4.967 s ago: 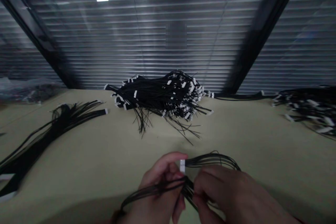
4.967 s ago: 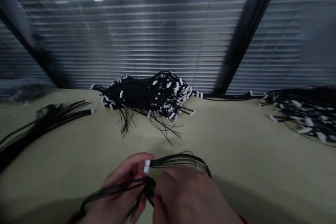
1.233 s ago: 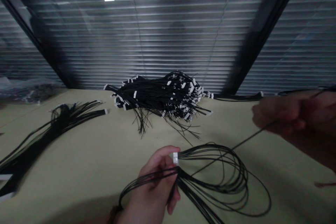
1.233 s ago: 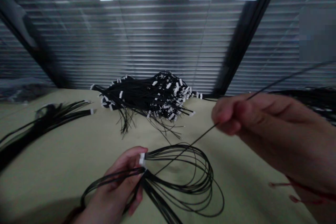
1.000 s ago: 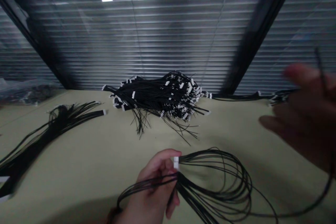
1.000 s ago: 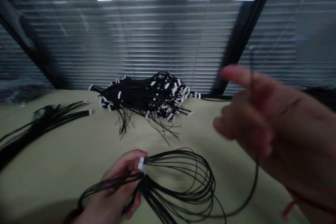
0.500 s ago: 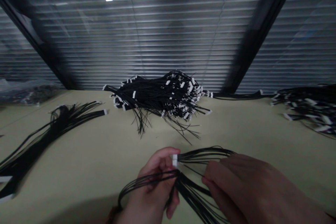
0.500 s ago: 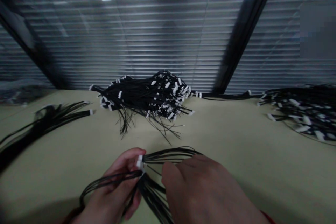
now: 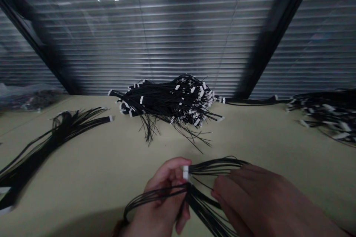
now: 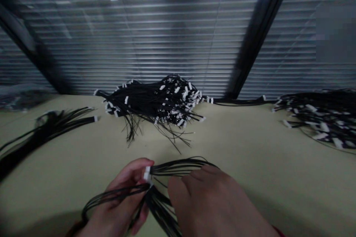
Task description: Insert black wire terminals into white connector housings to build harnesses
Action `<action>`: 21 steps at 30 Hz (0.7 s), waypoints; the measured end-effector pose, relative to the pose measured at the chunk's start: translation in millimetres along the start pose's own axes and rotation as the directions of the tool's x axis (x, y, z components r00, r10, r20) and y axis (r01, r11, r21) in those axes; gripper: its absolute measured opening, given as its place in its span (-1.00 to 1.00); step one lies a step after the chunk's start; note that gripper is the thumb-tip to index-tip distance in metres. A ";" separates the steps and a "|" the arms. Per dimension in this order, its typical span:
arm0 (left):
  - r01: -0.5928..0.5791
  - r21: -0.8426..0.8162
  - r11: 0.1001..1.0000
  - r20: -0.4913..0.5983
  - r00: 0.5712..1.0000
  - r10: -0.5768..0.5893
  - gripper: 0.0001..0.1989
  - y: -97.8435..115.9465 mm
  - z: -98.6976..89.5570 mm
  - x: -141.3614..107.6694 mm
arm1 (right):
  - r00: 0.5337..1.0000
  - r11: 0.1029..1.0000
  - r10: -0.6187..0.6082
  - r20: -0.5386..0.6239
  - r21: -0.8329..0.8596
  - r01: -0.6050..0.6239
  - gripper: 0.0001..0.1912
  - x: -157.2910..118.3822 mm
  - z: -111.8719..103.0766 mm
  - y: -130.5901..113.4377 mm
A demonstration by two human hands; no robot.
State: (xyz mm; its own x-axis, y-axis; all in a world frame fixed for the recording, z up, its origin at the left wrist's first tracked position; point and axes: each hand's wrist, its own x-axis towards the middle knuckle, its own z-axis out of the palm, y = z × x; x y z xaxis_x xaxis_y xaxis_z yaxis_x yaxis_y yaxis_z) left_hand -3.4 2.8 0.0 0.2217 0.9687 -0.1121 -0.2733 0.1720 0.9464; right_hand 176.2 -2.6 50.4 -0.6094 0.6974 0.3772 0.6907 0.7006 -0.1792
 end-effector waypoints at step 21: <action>0.032 -0.109 0.994 0.023 0.999 -0.030 -0.82 -8.0 6.9 -5.7 | 1.000 0.997 0.006 0.013 0.076 -0.007 -0.87 0.4 15.8 -3.5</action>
State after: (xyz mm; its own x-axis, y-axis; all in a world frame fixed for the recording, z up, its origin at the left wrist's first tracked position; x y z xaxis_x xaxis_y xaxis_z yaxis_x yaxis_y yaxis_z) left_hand 4.1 -5.3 -4.9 0.2513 0.9587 -0.1329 -0.3662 0.2213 0.9039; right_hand 167.4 -2.4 36.8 -0.6103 0.7034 0.3643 0.6632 0.7052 -0.2507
